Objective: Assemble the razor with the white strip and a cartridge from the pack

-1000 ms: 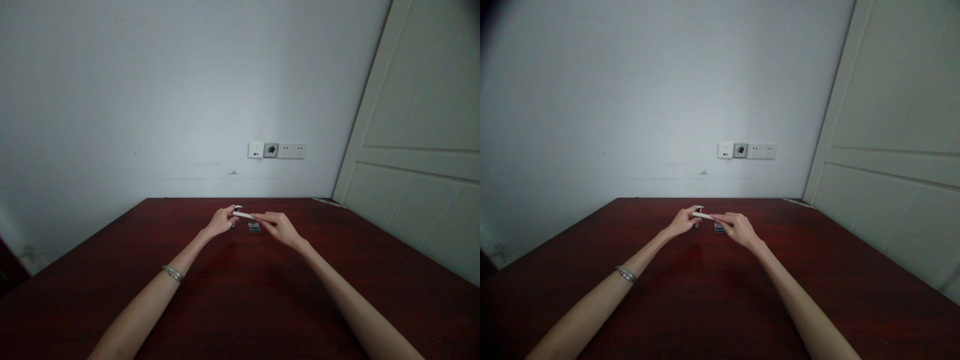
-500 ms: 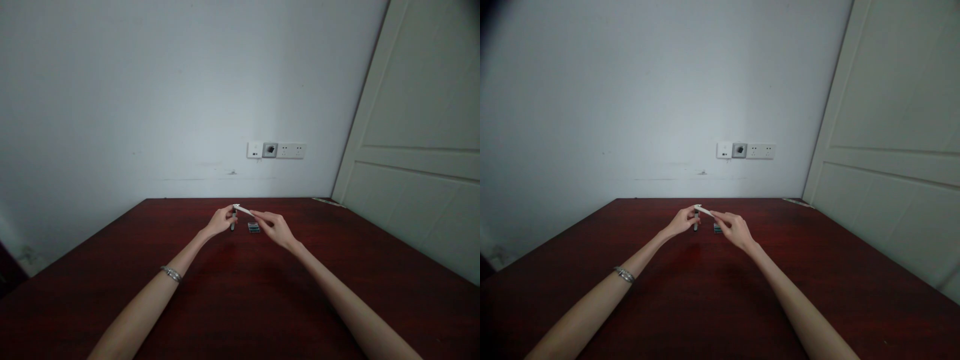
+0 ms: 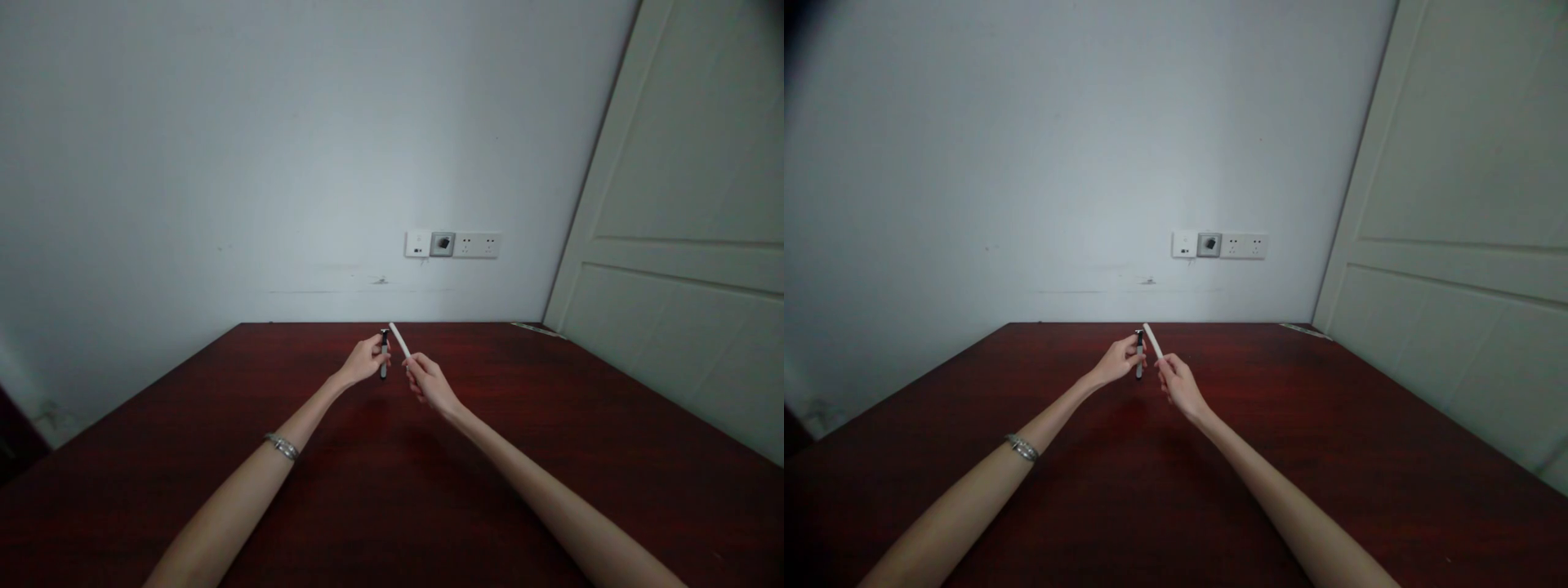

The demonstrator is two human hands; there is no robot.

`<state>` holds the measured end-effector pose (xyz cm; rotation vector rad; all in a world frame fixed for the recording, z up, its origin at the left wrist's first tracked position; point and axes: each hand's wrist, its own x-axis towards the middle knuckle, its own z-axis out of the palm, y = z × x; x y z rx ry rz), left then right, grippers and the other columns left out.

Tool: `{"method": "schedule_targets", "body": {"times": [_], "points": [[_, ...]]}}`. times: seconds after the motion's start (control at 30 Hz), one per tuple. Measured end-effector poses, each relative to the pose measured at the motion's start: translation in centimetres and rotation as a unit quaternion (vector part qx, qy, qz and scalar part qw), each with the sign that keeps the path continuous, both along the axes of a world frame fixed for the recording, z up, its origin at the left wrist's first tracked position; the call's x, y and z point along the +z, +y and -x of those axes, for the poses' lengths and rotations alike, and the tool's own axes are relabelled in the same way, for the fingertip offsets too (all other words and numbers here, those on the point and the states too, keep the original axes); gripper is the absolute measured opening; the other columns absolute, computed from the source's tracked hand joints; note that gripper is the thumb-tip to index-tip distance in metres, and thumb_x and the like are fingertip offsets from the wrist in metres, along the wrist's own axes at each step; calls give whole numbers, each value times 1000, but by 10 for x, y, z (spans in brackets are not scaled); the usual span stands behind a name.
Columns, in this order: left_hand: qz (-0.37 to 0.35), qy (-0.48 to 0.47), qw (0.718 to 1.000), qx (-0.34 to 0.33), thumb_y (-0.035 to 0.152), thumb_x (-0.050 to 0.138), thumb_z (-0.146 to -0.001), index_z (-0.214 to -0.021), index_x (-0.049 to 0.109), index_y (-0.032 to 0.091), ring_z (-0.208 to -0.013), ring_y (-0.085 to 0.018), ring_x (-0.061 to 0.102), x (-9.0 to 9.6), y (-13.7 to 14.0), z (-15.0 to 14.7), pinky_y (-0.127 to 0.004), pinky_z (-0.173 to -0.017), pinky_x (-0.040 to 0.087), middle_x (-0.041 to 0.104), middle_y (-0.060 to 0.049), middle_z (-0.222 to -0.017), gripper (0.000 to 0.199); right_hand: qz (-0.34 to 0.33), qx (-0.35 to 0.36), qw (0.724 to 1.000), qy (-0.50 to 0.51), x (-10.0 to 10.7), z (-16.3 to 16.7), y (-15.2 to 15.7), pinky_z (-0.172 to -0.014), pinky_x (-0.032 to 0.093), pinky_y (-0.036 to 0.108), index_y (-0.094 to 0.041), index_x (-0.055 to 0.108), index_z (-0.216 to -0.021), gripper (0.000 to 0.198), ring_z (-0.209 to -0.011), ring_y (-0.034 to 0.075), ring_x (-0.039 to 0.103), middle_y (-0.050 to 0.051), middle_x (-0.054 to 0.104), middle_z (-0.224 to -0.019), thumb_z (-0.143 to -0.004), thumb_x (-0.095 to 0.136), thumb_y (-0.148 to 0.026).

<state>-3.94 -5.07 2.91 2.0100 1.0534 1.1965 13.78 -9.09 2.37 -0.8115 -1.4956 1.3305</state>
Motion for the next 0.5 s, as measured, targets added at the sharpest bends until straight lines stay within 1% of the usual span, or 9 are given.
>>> {"method": "schedule_targets", "body": {"times": [0.13, 0.33, 0.4, 0.5], "points": [[0, -7, 1000, -3, 13, 53, -74, -87, 50, 13, -62, -14, 63, -1, 0, -3, -23, -56, 48, 61, -3, -68, 13, -20, -6, 1000, -4, -6, 6, -2, -29, 18, 14, -20, 45, -81, 31, -35, 3, 28, -9, 37, -52, -78, 48, -50], [10, -23, 1000, 3, 12, 52, -73, -88, 50, 13, -63, -14, 63, -1, -1, -2, -23, -56, 49, 61, -3, -71, 15, -22, -31, 999, 28, -22, 18, -9, -31, 18, 15, -20, 42, -79, 32, -35, 3, 25, -10, 34, -51, -79, 46, -52], [3, -25, 1000, 10, 12, 52, -74, -88, 49, 14, -61, -14, 63, 0, -1, -2, -23, -56, 49, 61, -2, -70, 15, -24, -29, 999, 38, -23, 21, -12, -32, 18, 15, -20, 43, -79, 32, -36, 3, 24, -10, 33, -51, -79, 46, -52], [-12, -12, 1000, 7, 12, 51, -74, -86, 49, 14, -59, -13, 62, -1, -1, -3, -23, -55, 49, 60, -1, -68, 12, -30, -40, 997, 54, -21, 23, -11, -33, 18, 15, -20, 44, -80, 31, -37, 4, 23, -10, 32, -51, -79, 46, -51]]}}
